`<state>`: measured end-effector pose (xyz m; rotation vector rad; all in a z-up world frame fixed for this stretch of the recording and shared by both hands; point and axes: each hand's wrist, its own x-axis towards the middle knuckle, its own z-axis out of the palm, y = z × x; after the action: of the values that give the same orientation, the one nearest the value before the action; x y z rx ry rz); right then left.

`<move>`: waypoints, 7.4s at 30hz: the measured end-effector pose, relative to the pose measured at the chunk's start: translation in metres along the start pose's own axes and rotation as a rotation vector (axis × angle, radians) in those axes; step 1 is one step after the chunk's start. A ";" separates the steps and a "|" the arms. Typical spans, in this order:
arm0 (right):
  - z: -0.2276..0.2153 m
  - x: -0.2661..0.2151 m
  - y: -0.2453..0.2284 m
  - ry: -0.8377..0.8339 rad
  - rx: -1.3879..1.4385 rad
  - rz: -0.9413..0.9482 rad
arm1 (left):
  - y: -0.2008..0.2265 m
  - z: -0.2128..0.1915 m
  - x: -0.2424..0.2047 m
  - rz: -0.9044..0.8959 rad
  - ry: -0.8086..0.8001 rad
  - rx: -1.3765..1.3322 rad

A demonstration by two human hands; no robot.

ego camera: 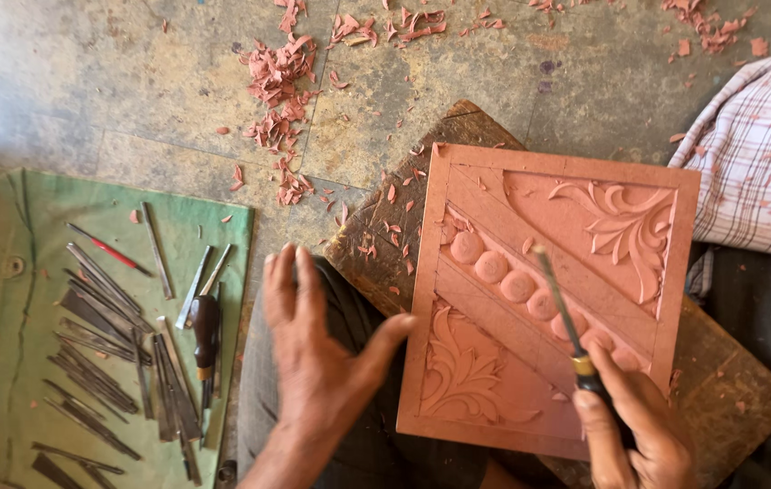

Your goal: The person carves decorative floral and geometric patterns into a flat piece of wood using a small chisel and a mallet by hand.

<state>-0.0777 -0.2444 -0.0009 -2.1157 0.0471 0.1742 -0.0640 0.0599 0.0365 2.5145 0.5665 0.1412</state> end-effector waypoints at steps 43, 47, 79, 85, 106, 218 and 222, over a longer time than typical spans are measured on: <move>-0.038 0.112 -0.004 -0.598 -0.010 -0.160 | 0.043 0.087 0.039 -0.218 0.059 0.136; -0.035 0.121 -0.023 -0.564 -0.100 -0.440 | 0.039 0.088 0.034 -0.165 0.111 0.163; -0.025 0.099 -0.009 -0.409 -0.138 -0.242 | 0.045 0.084 0.037 -0.182 0.061 0.178; -0.034 0.099 -0.010 -0.425 -0.194 -0.367 | 0.044 0.082 0.038 -0.188 0.057 0.162; -0.024 0.090 -0.019 -0.284 -0.206 -0.353 | 0.047 0.074 0.037 -0.183 0.003 0.101; -0.041 0.094 -0.097 -0.144 -0.289 -0.145 | 0.031 0.084 0.039 -0.157 0.102 0.046; -0.026 0.081 -0.071 -0.237 -0.330 -0.243 | 0.025 0.094 0.035 -0.095 0.196 0.449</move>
<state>0.0124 -0.2259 0.0608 -2.3900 -0.4031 0.3020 -0.0032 0.0095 -0.0294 2.9182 0.8787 0.2509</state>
